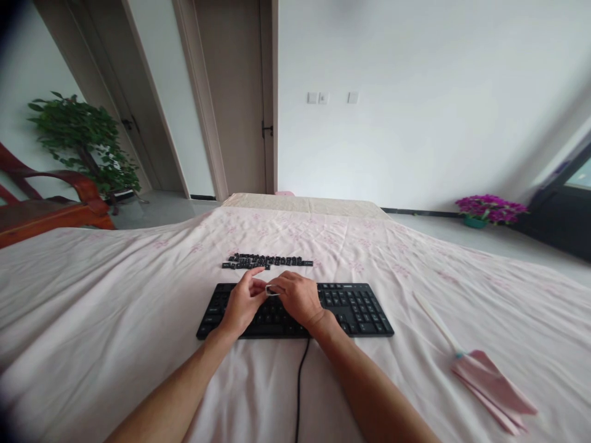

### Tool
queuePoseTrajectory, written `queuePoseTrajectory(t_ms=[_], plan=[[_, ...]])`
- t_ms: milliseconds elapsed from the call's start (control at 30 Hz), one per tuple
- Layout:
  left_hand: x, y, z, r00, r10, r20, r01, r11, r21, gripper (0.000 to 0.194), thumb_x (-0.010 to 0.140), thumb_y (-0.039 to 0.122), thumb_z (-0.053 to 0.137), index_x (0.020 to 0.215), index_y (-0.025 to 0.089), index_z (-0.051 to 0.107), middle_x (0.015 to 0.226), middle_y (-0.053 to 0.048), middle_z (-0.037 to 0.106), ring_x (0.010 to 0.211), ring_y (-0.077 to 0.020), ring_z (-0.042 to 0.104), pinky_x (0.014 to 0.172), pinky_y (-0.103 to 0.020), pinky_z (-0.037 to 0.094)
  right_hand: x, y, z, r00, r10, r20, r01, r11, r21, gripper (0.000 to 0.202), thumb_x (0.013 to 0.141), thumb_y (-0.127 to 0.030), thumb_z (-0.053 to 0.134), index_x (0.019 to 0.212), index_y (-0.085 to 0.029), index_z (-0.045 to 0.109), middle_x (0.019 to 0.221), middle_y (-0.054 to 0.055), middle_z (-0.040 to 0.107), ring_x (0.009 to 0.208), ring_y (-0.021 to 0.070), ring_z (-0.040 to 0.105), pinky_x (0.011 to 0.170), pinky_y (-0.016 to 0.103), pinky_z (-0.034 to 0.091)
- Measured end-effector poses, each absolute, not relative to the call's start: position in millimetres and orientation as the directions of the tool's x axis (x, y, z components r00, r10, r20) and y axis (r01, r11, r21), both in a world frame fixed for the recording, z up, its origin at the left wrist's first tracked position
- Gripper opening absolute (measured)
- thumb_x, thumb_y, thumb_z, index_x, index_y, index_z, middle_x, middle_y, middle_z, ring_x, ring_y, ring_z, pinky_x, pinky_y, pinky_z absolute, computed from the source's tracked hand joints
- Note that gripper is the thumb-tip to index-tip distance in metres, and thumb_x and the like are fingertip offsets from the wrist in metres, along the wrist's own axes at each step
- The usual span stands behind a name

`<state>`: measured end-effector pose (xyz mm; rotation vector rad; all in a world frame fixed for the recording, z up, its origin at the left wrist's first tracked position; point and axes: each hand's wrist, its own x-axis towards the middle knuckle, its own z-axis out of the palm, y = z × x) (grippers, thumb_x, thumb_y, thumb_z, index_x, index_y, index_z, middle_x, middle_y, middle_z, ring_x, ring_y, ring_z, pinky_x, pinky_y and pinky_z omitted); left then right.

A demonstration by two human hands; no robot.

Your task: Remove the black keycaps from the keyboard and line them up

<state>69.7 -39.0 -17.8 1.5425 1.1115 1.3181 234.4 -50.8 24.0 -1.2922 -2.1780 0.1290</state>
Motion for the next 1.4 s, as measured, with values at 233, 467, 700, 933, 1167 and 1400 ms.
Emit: queuePoseTrajectory(t_ms=[233,467,700,933,1167,1400], plan=[[70.1,-41.7,-16.4,0.03,0.958,0.284,0.123,-0.285,0.95,0.059,0.071,0.012,0.064,0.126,0.023,0.047,0.083,0.0,0.064,0.07,-0.0119,0.064,0.071,-0.026,0.051,234.4,-49.4,32.5,-0.311,0.908,0.282,0.863,0.394,-0.317,0.013,0.084,-0.032,0.059,0.088,-0.026,0.07,0.086,0.001,0.072,0.082,0.0175,0.064,0.068,0.024,0.038],[71.3,-43.2,-12.4,-0.11,0.947,0.303,0.226,-0.273,0.935,0.041,0.076,0.018,0.059,0.117,0.019,0.054,0.095,-0.005,0.064,0.069,-0.012,0.062,0.071,-0.027,0.05,237.1,-8.1,36.3,-0.049,0.984,0.171,0.911,0.114,-0.396,0.017,0.079,-0.037,0.062,0.083,-0.024,0.072,0.076,0.002,0.071,0.074,0.0175,0.062,0.061,0.024,0.035],[66.9,-40.0,-12.1,-0.21,0.945,0.25,0.096,-0.234,0.967,0.032,0.078,0.024,0.056,0.109,0.017,0.058,0.093,-0.005,0.064,0.069,-0.013,0.064,0.068,-0.026,0.051,224.9,31.5,31.0,0.1,0.993,0.065,0.922,-0.068,-0.381,0.019,0.075,-0.038,0.063,0.084,-0.027,0.074,0.084,0.004,0.072,0.081,0.0208,0.064,0.065,0.026,0.039],[64.9,-38.1,-13.4,-0.219,0.95,0.224,0.032,-0.223,0.974,0.029,0.079,0.026,0.056,0.106,0.017,0.057,0.093,-0.005,0.063,0.072,-0.0146,0.066,0.066,-0.025,0.05,215.4,41.9,23.2,0.132,0.99,0.048,0.925,-0.106,-0.366,0.019,0.075,-0.04,0.061,0.082,-0.03,0.074,0.086,0.004,0.072,0.086,0.0239,0.064,0.069,0.03,0.041],[65.9,-38.0,-10.0,-0.208,0.949,0.235,0.04,-0.232,0.972,0.023,0.08,0.032,0.055,0.095,0.016,0.063,0.094,-0.007,0.068,0.071,-0.0159,0.066,0.069,-0.028,0.051,212.8,47.8,12.6,0.147,0.989,0.022,0.927,-0.13,-0.352,0.021,0.076,-0.041,0.059,0.083,-0.029,0.074,0.088,0.005,0.071,0.087,0.0247,0.064,0.071,0.031,0.042],[65.6,-40.1,-7.7,-0.197,0.954,0.227,0.041,-0.223,0.974,0.02,0.08,0.03,0.055,0.093,0.016,0.063,0.094,-0.007,0.068,0.072,-0.0157,0.066,0.069,-0.027,0.051,212.2,46.5,11.6,0.138,0.99,0.035,0.928,-0.117,-0.354,0.024,0.078,-0.043,0.058,0.086,-0.026,0.073,0.089,0.007,0.071,0.088,0.0242,0.064,0.07,0.029,0.041]])
